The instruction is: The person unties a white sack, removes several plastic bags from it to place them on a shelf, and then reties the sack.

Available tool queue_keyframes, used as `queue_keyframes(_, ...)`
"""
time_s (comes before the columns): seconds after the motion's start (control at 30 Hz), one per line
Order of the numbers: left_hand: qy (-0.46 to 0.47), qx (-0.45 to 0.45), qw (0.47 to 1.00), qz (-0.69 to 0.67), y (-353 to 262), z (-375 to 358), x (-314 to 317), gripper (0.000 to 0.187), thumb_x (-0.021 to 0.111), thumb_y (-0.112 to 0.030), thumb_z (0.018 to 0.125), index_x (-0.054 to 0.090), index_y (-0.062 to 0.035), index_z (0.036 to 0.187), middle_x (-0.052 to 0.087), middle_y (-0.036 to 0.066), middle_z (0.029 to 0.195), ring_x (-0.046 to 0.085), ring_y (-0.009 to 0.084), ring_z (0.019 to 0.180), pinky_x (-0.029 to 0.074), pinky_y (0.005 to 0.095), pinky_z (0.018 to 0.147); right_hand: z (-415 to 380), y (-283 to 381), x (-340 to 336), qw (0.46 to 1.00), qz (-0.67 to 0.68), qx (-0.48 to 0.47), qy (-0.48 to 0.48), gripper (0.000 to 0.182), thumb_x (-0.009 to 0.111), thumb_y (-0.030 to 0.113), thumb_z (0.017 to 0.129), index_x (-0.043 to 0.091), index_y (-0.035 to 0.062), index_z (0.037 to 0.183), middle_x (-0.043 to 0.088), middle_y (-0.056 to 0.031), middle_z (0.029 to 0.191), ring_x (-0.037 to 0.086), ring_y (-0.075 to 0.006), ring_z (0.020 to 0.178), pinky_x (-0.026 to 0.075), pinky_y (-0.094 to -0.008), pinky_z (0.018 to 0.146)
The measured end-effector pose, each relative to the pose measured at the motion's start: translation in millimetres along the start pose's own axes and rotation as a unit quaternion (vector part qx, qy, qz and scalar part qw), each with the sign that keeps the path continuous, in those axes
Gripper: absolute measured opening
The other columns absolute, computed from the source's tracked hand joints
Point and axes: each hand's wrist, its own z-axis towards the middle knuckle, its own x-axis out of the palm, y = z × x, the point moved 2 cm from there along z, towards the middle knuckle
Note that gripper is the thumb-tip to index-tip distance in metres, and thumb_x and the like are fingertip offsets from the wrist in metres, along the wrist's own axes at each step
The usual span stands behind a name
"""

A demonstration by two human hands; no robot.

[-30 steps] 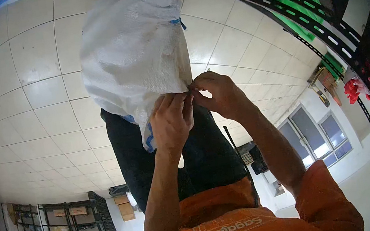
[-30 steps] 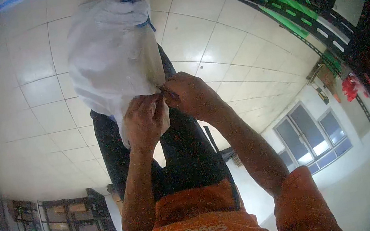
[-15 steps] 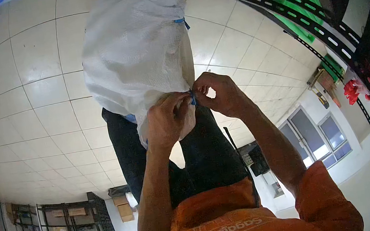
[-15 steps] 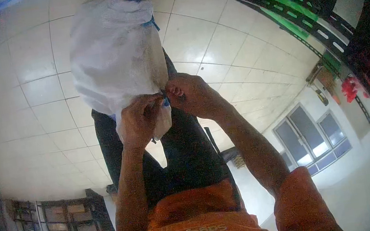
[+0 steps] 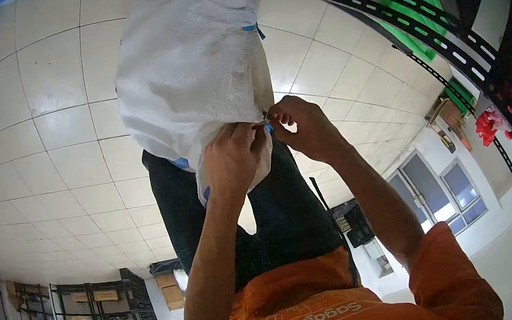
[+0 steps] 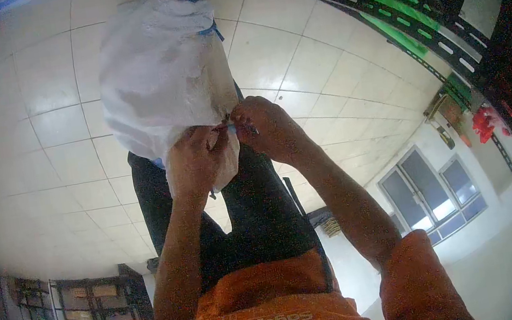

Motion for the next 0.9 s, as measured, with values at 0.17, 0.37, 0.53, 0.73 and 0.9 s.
queue_keyframes(0.17, -0.045, 0.036, 0.998, 0.002, 2.7, -3.5, 10.1, 0.018, 0.071, -0.010, 0.075, 0.063, -0.0044, 0.090, 0.064, 0.012, 0.082, 0.065, 0.0296, 0.077, 0.053, 0.0395, 0.065, 0.5, -2.5, 8.6, 0.999, -0.025, -0.010, -0.020, 0.017, 0.065, 0.006, 0.081, 0.058, 0.0004, 0.096, 0.060, -0.0098, 0.086, 0.058, -0.0174, 0.074, 0.049, -0.0299, 0.067)
queue_keyframes(0.37, -0.049, 0.045, 0.998, -0.020, 11.3, -5.6, 17.1, 0.020, 0.070, -0.009, 0.074, 0.062, -0.0031, 0.092, 0.064, 0.012, 0.086, 0.065, 0.0299, 0.080, 0.053, 0.0396, 0.067, 4.0, -3.4, 15.8, 0.997, 0.066, 0.027, -0.016, 0.014, 0.065, 0.004, 0.081, 0.059, 0.0000, 0.093, 0.057, -0.0081, 0.080, 0.055, -0.0174, 0.068, 0.047, -0.0302, 0.064)
queue_keyframes(0.53, -0.030, 0.068, 0.997, -0.003, 2.4, -9.9, 2.2, 0.021, 0.069, -0.010, 0.075, 0.062, -0.0034, 0.094, 0.063, 0.011, 0.088, 0.065, 0.0267, 0.082, 0.053, 0.0377, 0.067, -2.7, 2.6, 13.1, 0.997, 0.074, 0.028, 0.021, 0.011, 0.060, 0.000, 0.082, 0.059, -0.0009, 0.093, 0.056, -0.0102, 0.085, 0.056, -0.0213, 0.076, 0.047, -0.0330, 0.069)
queue_keyframes(0.73, 0.015, 0.174, 0.981, 0.089, -14.2, -0.7, -7.0, 0.020, 0.071, -0.012, 0.071, 0.060, -0.0033, 0.086, 0.060, 0.008, 0.079, 0.064, 0.0207, 0.078, 0.054, 0.0325, 0.066, -3.7, 19.4, -2.2, 0.988, -0.107, -0.077, 0.080, 0.013, 0.060, 0.000, 0.081, 0.060, -0.0007, 0.094, 0.057, -0.0122, 0.091, 0.055, -0.0268, 0.088, 0.049, -0.0382, 0.079)
queue_keyframes(0.9, 0.109, 0.159, 0.972, 0.133, -11.7, 7.5, -5.2, 0.023, 0.071, -0.014, 0.072, 0.058, -0.0007, 0.085, 0.060, 0.012, 0.082, 0.064, 0.0231, 0.079, 0.055, 0.0339, 0.066, -3.9, 26.9, -3.7, 0.995, -0.051, -0.017, 0.079, 0.014, 0.060, -0.001, 0.081, 0.059, -0.0015, 0.095, 0.056, -0.0121, 0.090, 0.056, -0.0267, 0.088, 0.049, -0.0378, 0.081)
